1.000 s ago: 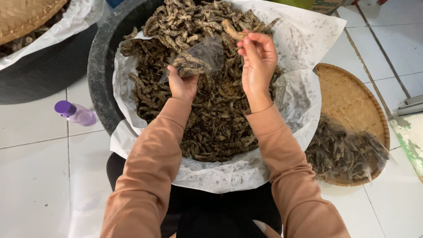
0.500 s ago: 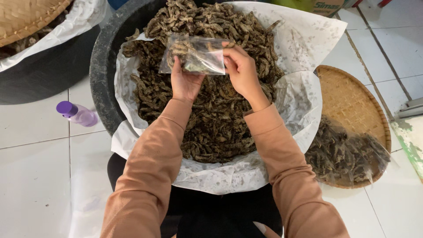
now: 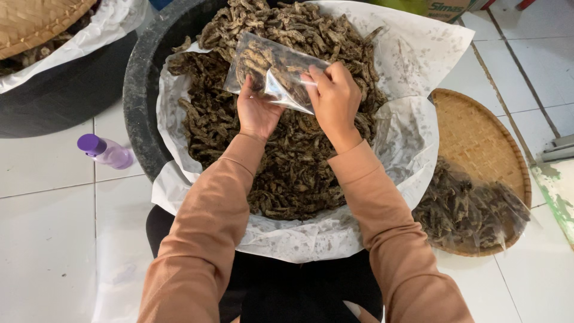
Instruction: The person sits on the floor in front of a large basin lined with paper, filled with dried seafood. They open small clear plastic bags, pick pieces of dried seafood from the basin by hand, place them into a bag, then set the filled bag on a woven tray beside them with other filled bags.
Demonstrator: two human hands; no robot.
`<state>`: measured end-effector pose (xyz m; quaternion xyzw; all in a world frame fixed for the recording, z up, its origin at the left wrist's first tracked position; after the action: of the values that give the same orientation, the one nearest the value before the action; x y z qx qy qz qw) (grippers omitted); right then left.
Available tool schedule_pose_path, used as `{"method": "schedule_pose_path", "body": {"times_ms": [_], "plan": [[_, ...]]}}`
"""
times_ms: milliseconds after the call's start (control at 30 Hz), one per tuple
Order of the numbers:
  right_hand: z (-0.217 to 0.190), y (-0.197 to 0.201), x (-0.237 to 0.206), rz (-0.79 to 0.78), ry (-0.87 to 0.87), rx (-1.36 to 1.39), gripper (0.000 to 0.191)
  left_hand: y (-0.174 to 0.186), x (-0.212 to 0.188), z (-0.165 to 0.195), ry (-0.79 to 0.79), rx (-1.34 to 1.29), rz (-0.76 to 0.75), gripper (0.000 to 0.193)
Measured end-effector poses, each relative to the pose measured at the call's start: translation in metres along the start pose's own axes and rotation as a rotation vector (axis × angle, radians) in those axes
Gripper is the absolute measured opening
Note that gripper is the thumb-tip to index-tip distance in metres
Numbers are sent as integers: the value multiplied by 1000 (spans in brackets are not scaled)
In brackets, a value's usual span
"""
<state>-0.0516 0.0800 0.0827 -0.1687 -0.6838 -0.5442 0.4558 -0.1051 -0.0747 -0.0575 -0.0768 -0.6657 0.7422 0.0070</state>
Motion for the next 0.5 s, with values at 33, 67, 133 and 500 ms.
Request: {"method": "schedule_pose_path", "body": {"times_ms": [33,67,133,500], "plan": [[-1,-3,-2,12,-38,46,21,-1,-1,0,-7,2,0,60],[0,-5,-4,23,-77,93,23,-2,-2,-1,-14,4,2,60],[2,-14,-9,-85,-127,193,26,-6,-3,-3,20,7,-87,63],[-4,-105,-76,-819,-233,691,42,13,15,73,-343,-73,-13,77]]}}
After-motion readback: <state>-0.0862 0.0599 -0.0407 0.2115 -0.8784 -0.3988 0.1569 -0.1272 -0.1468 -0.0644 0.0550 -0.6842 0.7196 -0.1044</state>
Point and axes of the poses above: each hand's wrist, its own x-axis towards the middle knuckle, its own y-axis out of the back of the hand, z = x × y, the point moved 3 cm from there along x, towards the middle knuckle, and after that the axes turned 7 degrees about -x, right-handed, at the moved point
